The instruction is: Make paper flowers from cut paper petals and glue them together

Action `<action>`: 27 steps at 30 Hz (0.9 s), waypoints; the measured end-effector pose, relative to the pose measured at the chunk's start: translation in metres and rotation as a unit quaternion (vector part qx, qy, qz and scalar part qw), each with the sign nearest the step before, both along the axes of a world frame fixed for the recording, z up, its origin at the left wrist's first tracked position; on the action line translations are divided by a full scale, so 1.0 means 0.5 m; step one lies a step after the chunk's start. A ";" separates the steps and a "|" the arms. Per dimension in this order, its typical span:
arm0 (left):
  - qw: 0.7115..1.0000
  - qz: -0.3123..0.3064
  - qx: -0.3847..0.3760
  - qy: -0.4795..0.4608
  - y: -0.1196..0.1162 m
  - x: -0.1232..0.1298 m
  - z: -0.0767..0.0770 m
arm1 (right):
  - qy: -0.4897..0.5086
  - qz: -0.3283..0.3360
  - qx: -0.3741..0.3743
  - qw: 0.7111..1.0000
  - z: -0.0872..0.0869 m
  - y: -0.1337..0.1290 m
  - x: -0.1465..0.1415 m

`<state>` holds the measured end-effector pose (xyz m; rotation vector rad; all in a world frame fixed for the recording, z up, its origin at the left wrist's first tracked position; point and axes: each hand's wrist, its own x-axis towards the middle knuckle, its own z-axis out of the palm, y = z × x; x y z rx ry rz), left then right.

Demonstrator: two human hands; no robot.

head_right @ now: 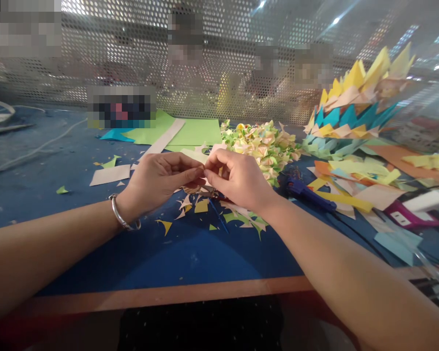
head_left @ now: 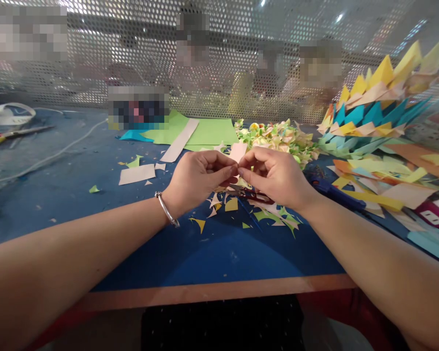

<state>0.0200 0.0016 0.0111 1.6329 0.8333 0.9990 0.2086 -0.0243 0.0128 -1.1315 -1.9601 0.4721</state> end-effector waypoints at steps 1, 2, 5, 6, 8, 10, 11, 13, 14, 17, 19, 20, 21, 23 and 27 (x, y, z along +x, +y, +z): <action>1.000 0.000 0.002 0.001 -0.001 0.000 0.001 | 0.000 0.000 0.001 1.000 0.000 0.000 0.000; 1.000 0.000 0.004 0.001 -0.001 0.000 0.001 | -0.001 0.000 0.003 1.000 0.000 0.000 0.001; 1.000 0.002 0.010 0.008 -0.003 0.000 0.002 | -0.001 -0.003 0.005 1.000 0.001 0.001 0.002; 1.000 0.002 0.012 0.011 -0.003 -0.001 0.002 | 0.001 -0.004 0.002 1.000 0.001 0.001 0.002; 1.000 -0.001 0.014 0.015 -0.004 -0.001 0.003 | 0.007 -0.004 -0.006 1.000 0.001 0.001 0.002; 1.000 -0.006 0.014 0.010 -0.005 -0.002 0.005 | 0.016 -0.001 -0.018 1.000 0.001 0.001 0.002; 1.000 -0.010 0.015 0.006 -0.006 -0.002 0.007 | 0.021 0.002 -0.025 0.999 0.002 0.001 0.002; 1.000 -0.020 0.017 0.001 -0.007 -0.003 0.010 | 0.034 0.010 -0.041 0.999 0.003 0.000 0.002; 1.000 -0.025 0.019 0.002 -0.007 -0.004 0.011 | 0.041 0.015 -0.051 0.998 0.004 -0.001 0.002; 0.999 -0.039 0.021 0.006 -0.006 -0.005 0.011 | 0.063 0.031 -0.078 0.995 0.008 -0.002 0.000; 0.998 -0.051 0.021 -0.003 -0.003 -0.005 0.007 | 0.075 0.039 -0.090 0.992 0.011 -0.003 0.000; 0.998 -0.058 0.022 -0.010 -0.002 -0.005 0.005 | 0.080 0.041 -0.096 0.991 0.012 -0.004 -0.001; 0.997 -0.065 0.024 -0.015 0.000 -0.005 0.002 | 0.086 0.043 -0.102 0.990 0.013 -0.004 -0.001; 0.997 -0.074 0.033 -0.019 0.002 -0.005 -0.003 | 0.093 0.045 -0.115 0.988 0.014 -0.004 -0.002; 0.995 -0.079 0.058 -0.018 0.002 -0.004 -0.007 | 0.101 0.043 -0.134 0.985 0.013 -0.002 -0.002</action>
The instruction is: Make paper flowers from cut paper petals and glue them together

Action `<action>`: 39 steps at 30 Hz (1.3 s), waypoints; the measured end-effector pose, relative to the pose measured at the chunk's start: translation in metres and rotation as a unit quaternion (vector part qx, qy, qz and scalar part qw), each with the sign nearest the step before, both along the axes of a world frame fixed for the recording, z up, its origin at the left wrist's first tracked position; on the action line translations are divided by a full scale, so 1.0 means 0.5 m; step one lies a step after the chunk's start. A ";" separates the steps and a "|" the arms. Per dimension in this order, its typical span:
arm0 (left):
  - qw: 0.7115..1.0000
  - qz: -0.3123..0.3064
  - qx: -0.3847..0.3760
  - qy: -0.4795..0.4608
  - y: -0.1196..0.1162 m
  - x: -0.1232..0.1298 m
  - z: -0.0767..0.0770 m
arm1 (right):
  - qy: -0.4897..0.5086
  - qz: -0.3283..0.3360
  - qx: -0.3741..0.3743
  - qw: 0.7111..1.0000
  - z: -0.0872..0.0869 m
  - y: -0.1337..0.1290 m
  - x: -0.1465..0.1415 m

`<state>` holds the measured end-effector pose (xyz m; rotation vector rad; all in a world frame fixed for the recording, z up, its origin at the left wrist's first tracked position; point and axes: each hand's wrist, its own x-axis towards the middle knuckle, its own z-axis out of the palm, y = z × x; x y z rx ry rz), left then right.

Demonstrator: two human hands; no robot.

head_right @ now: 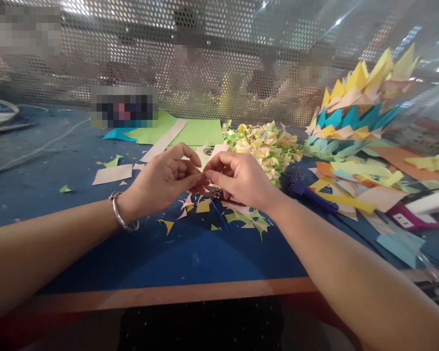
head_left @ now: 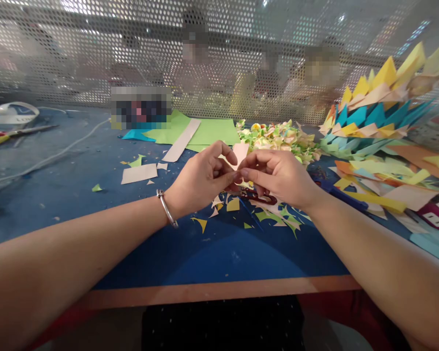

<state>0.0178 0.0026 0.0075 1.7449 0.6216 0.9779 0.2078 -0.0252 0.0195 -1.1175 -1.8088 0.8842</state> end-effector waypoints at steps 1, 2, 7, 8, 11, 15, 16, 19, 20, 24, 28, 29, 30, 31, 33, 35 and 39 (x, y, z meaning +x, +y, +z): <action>1.000 0.002 0.000 -0.002 -0.001 0.001 0.000 | 0.002 -0.001 -0.002 1.000 0.000 0.000 0.000; 1.000 0.004 -0.003 -0.006 -0.002 0.001 0.001 | 0.004 -0.003 -0.002 1.000 0.000 0.000 0.001; 0.999 0.001 -0.046 0.008 -0.007 0.003 0.005 | 0.017 -0.005 0.009 1.000 0.002 0.000 -0.001; 0.999 -0.004 -0.050 0.021 -0.007 0.003 0.005 | 0.018 -0.005 0.012 1.000 0.002 -0.001 -0.001; 0.997 -0.007 -0.055 0.050 -0.007 0.004 0.005 | 0.018 -0.003 0.020 1.000 0.001 -0.001 -0.002; 0.996 0.004 -0.083 0.040 -0.009 0.007 0.006 | 0.028 0.002 0.021 0.999 0.000 -0.002 -0.003; 0.995 0.003 -0.091 0.033 -0.009 0.007 0.006 | 0.032 0.003 0.020 0.999 0.000 -0.002 -0.003; 0.993 -0.010 -0.117 0.011 -0.009 0.006 0.007 | 0.039 0.004 0.014 0.999 0.002 -0.005 -0.002; 0.992 -0.015 -0.125 0.007 -0.010 0.006 0.007 | 0.038 0.004 0.013 0.999 0.003 -0.005 -0.002; 0.990 -0.024 -0.140 0.003 -0.011 0.004 0.011 | 0.033 0.003 0.013 0.999 0.005 -0.006 -0.003; 0.993 -0.019 -0.115 0.033 -0.011 0.002 0.017 | 0.037 0.007 0.010 0.999 0.004 -0.008 -0.003; 0.993 -0.017 -0.105 0.045 -0.011 0.000 0.019 | 0.039 0.010 0.006 0.999 0.005 -0.009 -0.003; 0.994 -0.015 -0.094 0.057 -0.011 -0.001 0.020 | 0.041 0.014 0.000 0.999 0.006 -0.010 -0.003; 0.994 -0.015 -0.081 0.072 -0.010 -0.003 0.022 | 0.041 0.018 -0.008 0.999 0.007 -0.011 -0.003; 0.992 -0.013 -0.038 0.117 -0.011 -0.008 0.026 | 0.042 0.020 -0.013 0.999 0.008 -0.011 -0.003; 0.982 -0.005 0.022 0.189 -0.013 -0.012 0.028 | 0.037 0.013 0.003 0.999 0.007 -0.009 0.000; 0.936 0.015 0.129 0.327 -0.018 -0.015 0.026 | 0.015 -0.004 0.049 0.999 0.003 -0.002 0.007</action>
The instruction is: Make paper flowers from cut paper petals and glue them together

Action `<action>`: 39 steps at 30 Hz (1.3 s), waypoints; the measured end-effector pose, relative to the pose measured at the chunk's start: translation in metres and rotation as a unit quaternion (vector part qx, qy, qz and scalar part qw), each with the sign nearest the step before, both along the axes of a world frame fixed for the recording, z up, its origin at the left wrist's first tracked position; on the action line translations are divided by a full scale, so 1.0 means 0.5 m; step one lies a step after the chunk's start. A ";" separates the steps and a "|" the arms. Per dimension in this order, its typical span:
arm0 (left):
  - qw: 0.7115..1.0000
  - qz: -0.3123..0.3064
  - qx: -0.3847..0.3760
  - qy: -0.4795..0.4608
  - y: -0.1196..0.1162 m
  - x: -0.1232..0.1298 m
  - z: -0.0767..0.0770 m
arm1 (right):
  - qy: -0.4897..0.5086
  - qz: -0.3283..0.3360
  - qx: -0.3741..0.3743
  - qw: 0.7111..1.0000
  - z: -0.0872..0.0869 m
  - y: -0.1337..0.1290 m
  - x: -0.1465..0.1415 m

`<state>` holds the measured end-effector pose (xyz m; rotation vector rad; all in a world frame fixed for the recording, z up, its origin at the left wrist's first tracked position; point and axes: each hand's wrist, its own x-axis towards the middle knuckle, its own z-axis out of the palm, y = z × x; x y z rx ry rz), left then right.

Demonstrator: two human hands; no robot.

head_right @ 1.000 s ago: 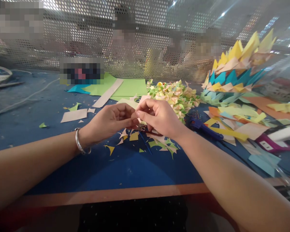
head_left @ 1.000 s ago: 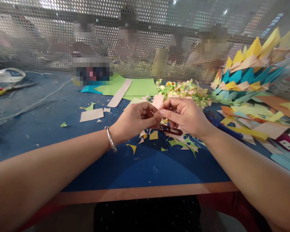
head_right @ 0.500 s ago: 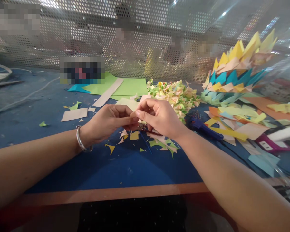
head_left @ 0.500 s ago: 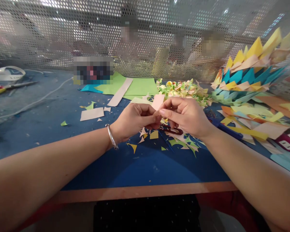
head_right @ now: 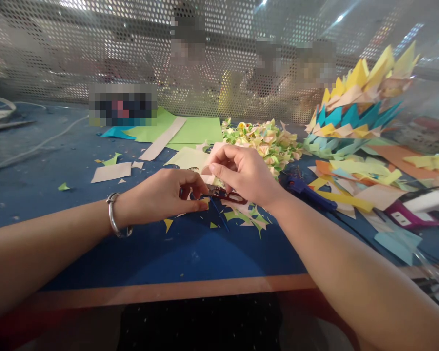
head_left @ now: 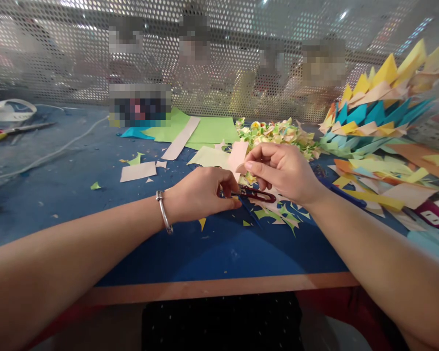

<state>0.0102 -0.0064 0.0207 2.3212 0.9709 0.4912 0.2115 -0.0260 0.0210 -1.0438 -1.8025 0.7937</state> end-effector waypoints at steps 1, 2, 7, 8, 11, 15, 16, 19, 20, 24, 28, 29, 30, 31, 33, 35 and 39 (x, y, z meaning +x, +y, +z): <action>1.000 -0.006 0.013 0.021 0.000 0.000 -0.002 | -0.007 -0.004 0.003 1.000 -0.001 0.001 0.001; 0.999 -0.015 0.020 0.034 0.000 0.000 -0.004 | -0.014 -0.007 0.003 1.000 -0.002 0.002 0.002; 0.999 -0.034 0.042 -0.006 0.002 -0.001 -0.009 | -0.062 -0.016 0.003 0.998 -0.007 0.004 0.002; 0.998 -0.018 0.054 -0.030 0.003 -0.002 -0.009 | -0.070 -0.018 0.009 0.997 -0.008 0.004 0.002; 0.992 0.034 0.070 -0.104 0.005 -0.004 -0.009 | -0.077 -0.020 0.028 0.996 -0.009 0.005 0.003; 0.983 0.052 0.053 -0.166 0.010 -0.002 -0.013 | -0.067 -0.010 0.041 0.997 -0.011 0.003 0.005; 0.982 0.050 0.047 -0.178 0.010 -0.002 -0.014 | -0.065 -0.009 0.045 0.997 -0.011 0.002 0.004; 0.976 0.043 0.014 -0.215 0.010 0.001 -0.016 | -0.062 -0.013 0.060 0.996 -0.010 -0.001 0.001; 0.973 0.042 -0.006 -0.228 0.009 0.002 -0.017 | -0.065 -0.015 0.065 0.996 -0.010 -0.002 0.000; 0.943 0.041 -0.148 -0.296 0.009 0.005 -0.014 | -0.075 -0.019 0.076 0.994 -0.009 -0.004 -0.001; 0.872 0.048 -0.301 -0.382 0.010 0.008 -0.008 | -0.071 -0.015 0.084 0.994 -0.010 -0.003 0.002; 0.859 0.053 -0.324 -0.394 0.011 0.008 -0.008 | -0.073 -0.016 0.086 0.993 -0.010 -0.002 0.003; 0.849 0.058 -0.340 -0.400 0.011 0.009 -0.008 | -0.076 -0.017 0.088 0.993 -0.010 -0.002 0.003; 0.842 0.062 -0.351 -0.404 0.012 0.009 -0.008 | -0.081 -0.018 0.089 0.993 -0.010 -0.002 0.003; 0.836 0.066 -0.360 -0.409 0.014 0.009 -0.011 | -0.091 -0.022 0.087 0.992 -0.011 -0.002 0.003; 0.834 0.069 -0.359 -0.413 0.016 0.009 -0.014 | -0.098 -0.024 0.081 0.992 -0.012 -0.002 0.002; 0.834 0.075 -0.352 -0.418 0.018 0.010 -0.017 | -0.103 -0.021 0.069 0.992 -0.014 -0.003 0.000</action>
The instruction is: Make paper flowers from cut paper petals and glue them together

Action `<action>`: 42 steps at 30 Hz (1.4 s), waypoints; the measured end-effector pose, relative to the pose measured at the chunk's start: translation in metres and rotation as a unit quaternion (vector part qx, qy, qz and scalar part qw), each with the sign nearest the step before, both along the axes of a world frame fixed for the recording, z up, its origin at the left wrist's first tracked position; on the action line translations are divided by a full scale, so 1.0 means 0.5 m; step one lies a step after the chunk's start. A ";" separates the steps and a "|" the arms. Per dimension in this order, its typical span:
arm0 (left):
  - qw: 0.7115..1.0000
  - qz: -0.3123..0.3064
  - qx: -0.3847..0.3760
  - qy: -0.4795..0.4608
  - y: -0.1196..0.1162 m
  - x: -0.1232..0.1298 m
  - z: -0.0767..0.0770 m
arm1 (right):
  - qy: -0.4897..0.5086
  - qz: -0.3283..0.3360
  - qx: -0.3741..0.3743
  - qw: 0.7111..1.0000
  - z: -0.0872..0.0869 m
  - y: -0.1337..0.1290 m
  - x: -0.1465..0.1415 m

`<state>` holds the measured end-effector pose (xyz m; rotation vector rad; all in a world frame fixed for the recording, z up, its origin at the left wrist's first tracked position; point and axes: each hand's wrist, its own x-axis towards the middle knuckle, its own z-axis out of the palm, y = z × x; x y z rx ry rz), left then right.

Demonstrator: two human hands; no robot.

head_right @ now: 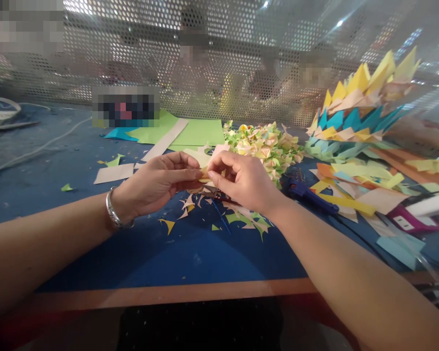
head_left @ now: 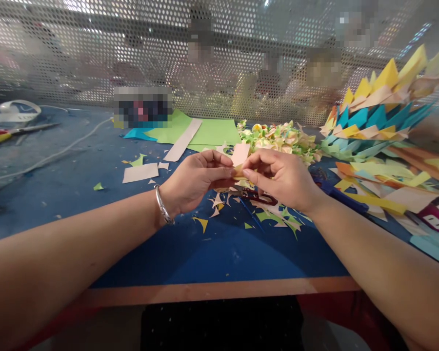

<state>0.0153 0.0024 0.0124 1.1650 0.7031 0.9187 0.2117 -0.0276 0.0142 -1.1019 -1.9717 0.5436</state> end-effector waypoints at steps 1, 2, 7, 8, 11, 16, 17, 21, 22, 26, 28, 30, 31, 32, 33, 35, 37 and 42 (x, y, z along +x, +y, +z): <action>1.000 0.002 0.002 0.002 0.000 0.001 0.000 | -0.001 0.001 -0.003 1.000 0.000 0.000 0.000; 1.000 0.007 0.008 0.005 0.000 0.001 -0.001 | -0.001 0.002 -0.006 1.000 -0.001 0.000 0.000; 0.995 0.048 0.085 0.029 -0.001 0.006 -0.004 | 0.020 0.010 -0.022 1.000 0.003 -0.002 -0.002; 0.992 0.056 0.106 0.033 -0.001 0.006 -0.004 | 0.030 0.013 -0.024 0.999 0.005 -0.003 -0.002; 0.984 0.070 0.157 0.038 0.000 0.006 -0.004 | 0.056 0.015 -0.032 0.998 0.010 -0.004 -0.004; 0.977 0.073 0.197 0.021 -0.001 0.003 -0.003 | 0.059 -0.005 -0.019 0.998 0.010 0.002 -0.002; 0.976 0.072 0.203 0.015 -0.002 0.003 -0.002 | 0.057 -0.007 -0.017 0.998 0.010 0.002 -0.002; 0.973 0.076 0.216 0.015 -0.007 0.004 -0.002 | 0.059 -0.008 -0.031 0.998 0.011 0.001 -0.002; 0.972 0.080 0.218 0.018 -0.008 0.005 -0.002 | 0.060 -0.008 -0.037 0.997 0.012 0.000 -0.002; 0.974 0.086 0.212 0.013 -0.007 0.007 -0.005 | 0.057 -0.007 -0.034 0.998 0.014 -0.003 -0.002; 0.978 0.081 0.192 -0.011 -0.009 0.008 -0.007 | 0.055 -0.005 -0.017 0.998 0.013 -0.003 -0.002; 0.983 0.074 0.163 -0.037 -0.013 0.010 -0.007 | 0.052 -0.005 0.000 0.999 0.012 -0.002 -0.002; 0.986 0.069 0.143 -0.044 -0.016 0.011 -0.007 | 0.050 -0.006 0.008 0.999 0.012 -0.002 -0.003; 0.989 0.063 0.122 -0.047 -0.019 0.011 -0.006 | 0.047 -0.008 0.017 0.999 0.011 -0.002 -0.003; 0.992 0.057 0.100 -0.048 -0.022 0.012 -0.006 | 0.044 -0.010 0.024 0.999 0.010 -0.001 -0.004; 0.996 0.047 0.059 -0.049 -0.027 0.014 -0.005 | 0.036 -0.013 0.037 0.999 0.008 -0.001 -0.006; 0.997 0.047 0.034 -0.051 -0.030 0.016 -0.004 | 0.029 -0.011 0.044 0.999 0.005 -0.001 -0.008; 0.997 0.063 -0.001 -0.053 -0.030 0.018 0.002 | 0.008 -0.011 0.061 0.998 -0.002 -0.003 -0.013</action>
